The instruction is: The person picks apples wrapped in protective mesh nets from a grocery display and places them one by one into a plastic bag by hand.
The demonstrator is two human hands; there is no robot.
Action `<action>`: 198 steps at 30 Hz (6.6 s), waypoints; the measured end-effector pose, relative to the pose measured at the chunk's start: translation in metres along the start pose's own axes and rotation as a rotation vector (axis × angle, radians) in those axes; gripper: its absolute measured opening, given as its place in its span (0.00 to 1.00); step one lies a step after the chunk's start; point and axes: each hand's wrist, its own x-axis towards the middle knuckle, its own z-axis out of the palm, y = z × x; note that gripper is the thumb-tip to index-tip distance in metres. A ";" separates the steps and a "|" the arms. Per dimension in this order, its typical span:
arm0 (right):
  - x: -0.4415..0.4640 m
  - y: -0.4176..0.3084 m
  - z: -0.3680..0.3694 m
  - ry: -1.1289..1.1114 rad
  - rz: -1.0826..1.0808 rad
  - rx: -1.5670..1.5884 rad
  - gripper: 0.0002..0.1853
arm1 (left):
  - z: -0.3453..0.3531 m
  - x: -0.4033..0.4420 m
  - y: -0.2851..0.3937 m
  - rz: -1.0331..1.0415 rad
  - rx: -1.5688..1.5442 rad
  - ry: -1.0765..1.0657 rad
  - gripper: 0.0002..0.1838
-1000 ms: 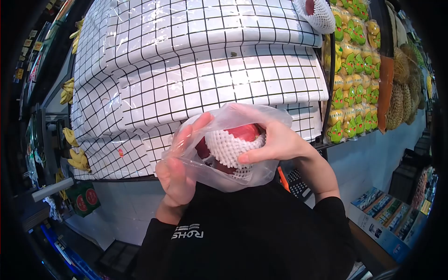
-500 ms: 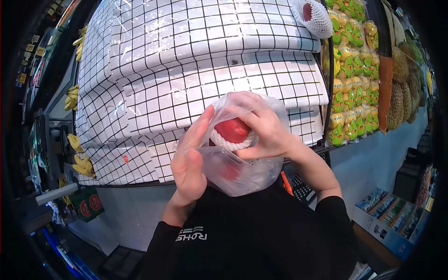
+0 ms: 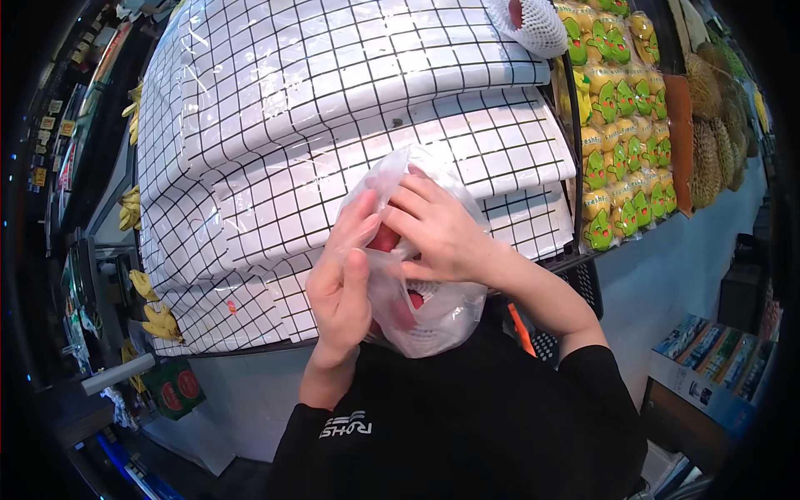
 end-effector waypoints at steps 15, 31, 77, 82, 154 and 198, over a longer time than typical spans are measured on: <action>-0.023 -0.002 -0.006 0.233 0.121 0.110 0.40 | -0.009 -0.008 -0.014 -0.118 0.038 0.230 0.23; 0.002 0.197 -0.137 0.601 0.507 -0.800 0.48 | -0.002 -0.014 -0.020 -0.017 0.170 0.179 0.15; 0.004 0.053 -0.024 0.407 0.631 1.540 0.43 | 0.031 0.022 -0.031 -0.110 0.076 0.348 0.14; -0.011 0.050 -0.017 0.393 0.545 1.841 0.37 | 0.028 0.019 -0.039 0.009 0.150 0.203 0.25; -0.004 0.030 -0.026 0.328 0.360 1.452 0.64 | 0.018 0.017 -0.048 -0.182 -0.194 0.191 0.44; -0.052 -0.033 -0.044 0.216 0.817 1.201 0.43 | -0.038 0.019 0.041 0.345 0.827 -0.775 0.11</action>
